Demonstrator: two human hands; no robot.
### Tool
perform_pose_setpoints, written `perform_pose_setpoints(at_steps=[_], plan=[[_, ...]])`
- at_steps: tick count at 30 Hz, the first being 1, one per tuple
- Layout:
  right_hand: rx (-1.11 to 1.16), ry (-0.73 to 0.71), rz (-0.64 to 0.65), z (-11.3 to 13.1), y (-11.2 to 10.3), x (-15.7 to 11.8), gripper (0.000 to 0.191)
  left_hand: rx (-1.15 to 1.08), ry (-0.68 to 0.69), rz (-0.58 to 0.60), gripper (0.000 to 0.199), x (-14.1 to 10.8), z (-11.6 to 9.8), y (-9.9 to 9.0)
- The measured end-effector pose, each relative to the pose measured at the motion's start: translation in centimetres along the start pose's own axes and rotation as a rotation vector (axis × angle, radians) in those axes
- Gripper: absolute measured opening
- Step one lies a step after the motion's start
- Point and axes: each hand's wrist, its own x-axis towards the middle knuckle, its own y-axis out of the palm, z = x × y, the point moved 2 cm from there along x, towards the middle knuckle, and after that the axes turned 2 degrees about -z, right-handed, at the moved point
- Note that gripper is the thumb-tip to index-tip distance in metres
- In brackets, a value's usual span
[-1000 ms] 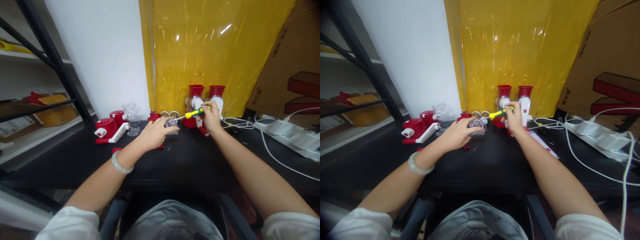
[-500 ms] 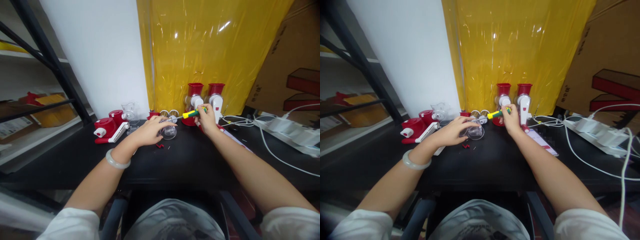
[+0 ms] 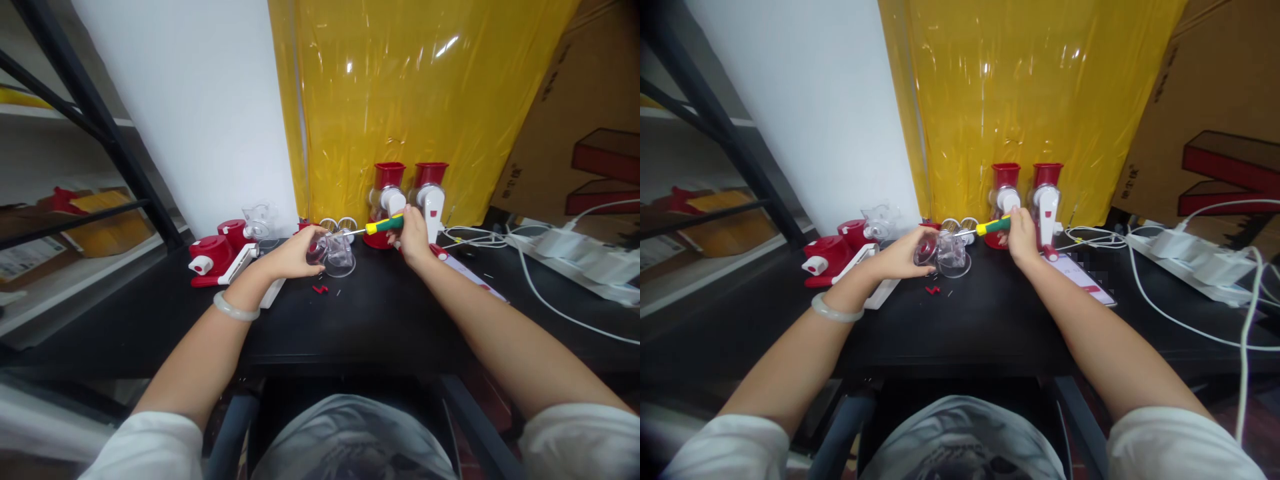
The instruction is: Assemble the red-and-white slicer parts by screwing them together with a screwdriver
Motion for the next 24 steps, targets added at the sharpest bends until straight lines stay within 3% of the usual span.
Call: perform_pose_setpoints(at_steps=[5, 10, 24], plan=[[0.099, 0.061, 0.038, 0.0, 0.1, 0.0, 0.023, -0.003, 0.023, -0.023, 0.071, 0.0, 1.1, 0.2], [0.059, 0.08, 0.038, -0.2, 0.3, 0.0, 0.015, -0.049, -0.022, -0.006, 0.073, 0.0, 1.4, 0.2], [0.027, 0.203, 0.04, -0.8, 0.8, 0.1, 0.037, -0.02, -0.015, 0.029, 0.073, -0.1, 2.0, 1.0]])
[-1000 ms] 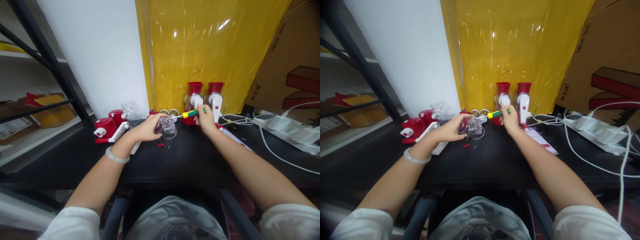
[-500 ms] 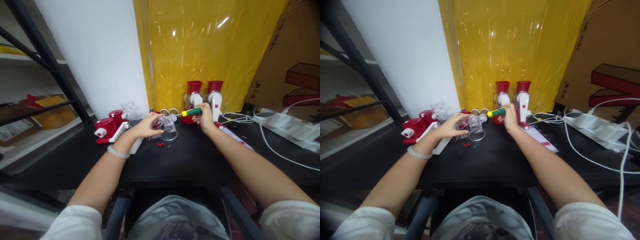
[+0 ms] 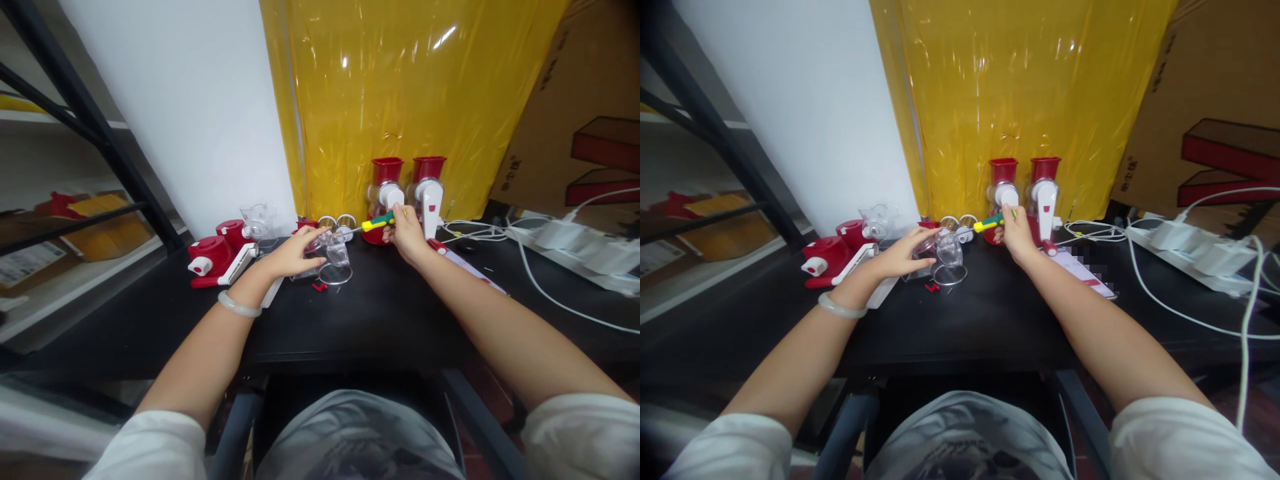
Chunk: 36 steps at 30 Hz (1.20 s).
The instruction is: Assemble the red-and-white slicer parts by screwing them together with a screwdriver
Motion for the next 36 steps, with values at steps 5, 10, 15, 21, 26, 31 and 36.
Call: perform_pose_setpoints(at_steps=[5, 10, 15, 21, 26, 31, 36], plan=[[0.028, 0.13, -0.009, 0.0, 0.1, -0.1, 0.034, 0.024, -0.034, -0.004, 0.067, 0.0, -0.8, 0.3], [0.126, 0.203, -0.027, -0.3, 0.1, 0.2, 0.02, 0.063, -0.033, -0.036, 0.066, 0.0, -1.1, 0.5], [0.106, 0.154, -0.022, -0.3, -0.1, 0.2, 0.013, 0.076, -0.051, -0.043, 0.067, -0.1, -1.3, 0.6], [0.08, 0.124, -0.012, -0.1, -0.1, 0.0, 0.007, 0.071, -0.048, -0.048, 0.066, -0.1, -1.3, 0.7], [0.07, 0.127, -0.01, 0.0, 0.0, -0.2, 0.006, 0.07, -0.072, -0.053, 0.067, -0.1, -1.2, 0.6], [0.041, 0.124, -0.01, -0.1, 0.1, -0.3, 0.008, 0.058, -0.075, -0.047, 0.066, -0.2, -1.5, 0.5], [0.002, 0.113, -0.012, -0.5, -0.1, -0.1, 0.014, 0.064, -0.082, -0.045, 0.067, -0.2, -1.6, 0.5]])
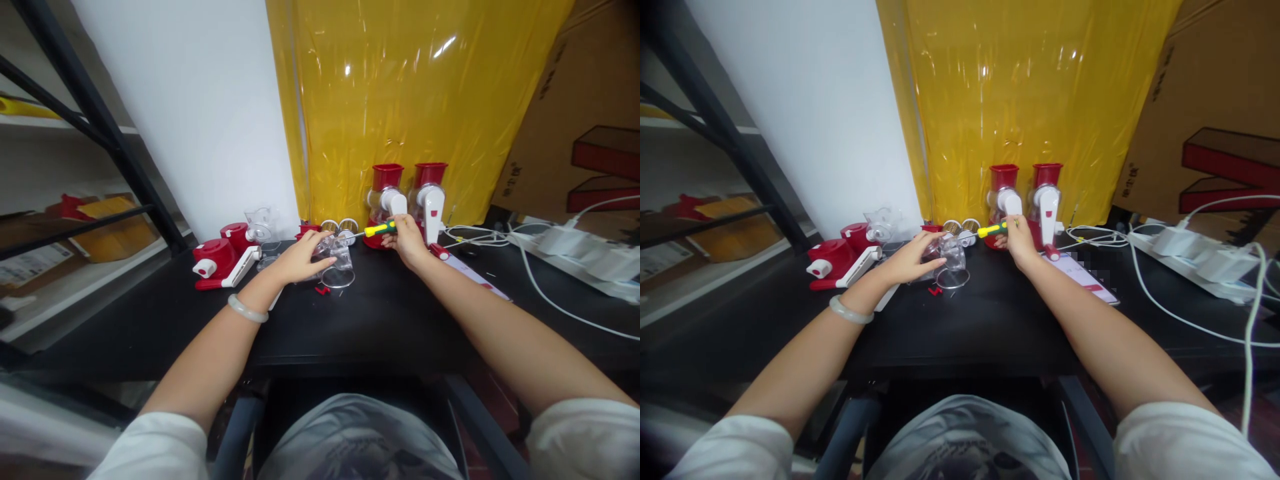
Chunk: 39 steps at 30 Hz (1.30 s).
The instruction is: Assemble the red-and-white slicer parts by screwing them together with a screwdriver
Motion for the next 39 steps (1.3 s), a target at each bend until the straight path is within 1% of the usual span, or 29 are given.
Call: perform_pose_setpoints(at_steps=[6, 10, 13, 18, 20, 27, 32, 39], plan=[[-0.026, -0.084, -0.011, -0.58, -0.16, 0.13, 0.029, 0.0, 0.0, -0.001, 0.066, -0.05, -0.16, -0.06], [-0.039, -0.095, -0.019, -0.82, -0.11, 0.19, 0.037, 0.001, 0.02, -0.01, 0.065, -0.06, -0.14, -0.01], [-0.018, -0.082, -0.017, -0.85, -0.06, 0.17, 0.033, 0.001, 0.026, -0.014, 0.066, -0.03, -0.06, 0.0], [0.059, -0.059, -0.008, -0.8, -0.04, 0.01, 0.016, -0.002, 0.004, -0.001, 0.066, 0.02, -0.12, -0.05], [0.059, -0.054, -0.021, -0.81, -0.09, -0.02, 0.015, 0.001, -0.001, 0.003, 0.067, 0.02, -0.13, -0.01], [0.03, -0.091, -0.037, -0.79, -0.08, -0.22, 0.016, 0.003, 0.01, -0.009, 0.067, -0.06, -0.11, -0.01], [0.027, -0.087, -0.04, -0.72, 0.01, -0.24, 0.017, 0.007, 0.012, -0.007, 0.066, -0.01, 0.0, 0.05], [0.005, -0.094, -0.038, -0.85, -0.06, -0.06, 0.034, 0.002, 0.0, -0.006, 0.068, 0.02, -0.04, 0.07]])
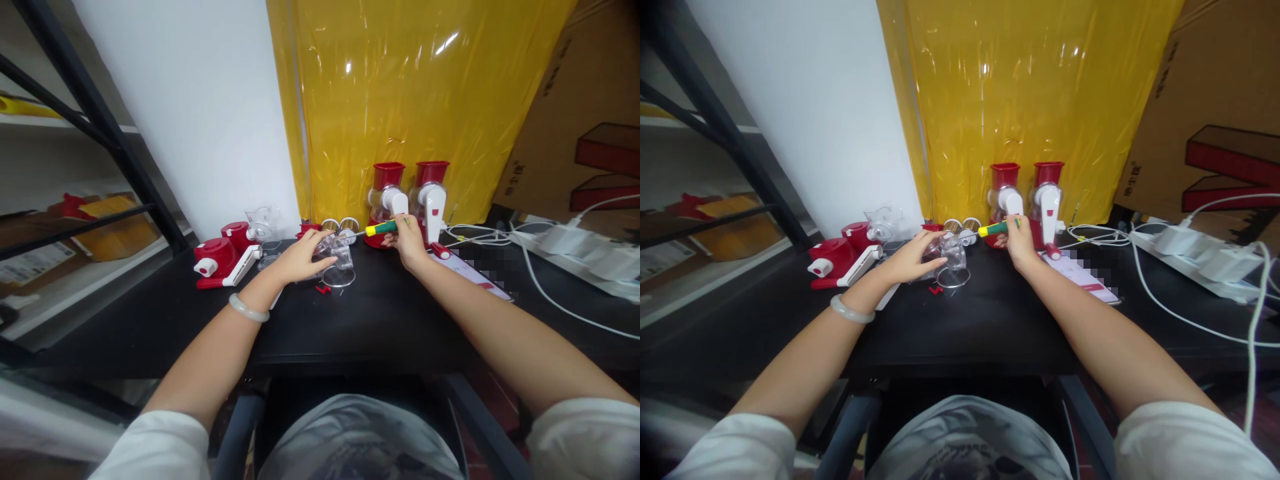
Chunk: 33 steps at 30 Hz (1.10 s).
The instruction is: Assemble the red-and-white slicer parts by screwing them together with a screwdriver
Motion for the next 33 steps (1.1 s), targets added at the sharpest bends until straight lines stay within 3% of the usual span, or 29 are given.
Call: perform_pose_setpoints(at_steps=[9, 18, 33], plan=[[-0.045, -0.032, -0.003, 0.12, -0.07, -0.12, 0.034, 0.012, -0.022, 0.006, 0.07, -0.03, 0.11, 0.08], [0.035, 0.007, -0.013, 0.13, -0.06, -0.09, 0.018, 0.007, 0.003, -0.003, 0.068, -0.03, 0.06, 0.03], [-0.129, -0.063, -0.012, 0.26, -0.11, -0.2, 0.037, 0.013, 0.017, -0.01, 0.067, -0.11, -0.09, -0.02]])
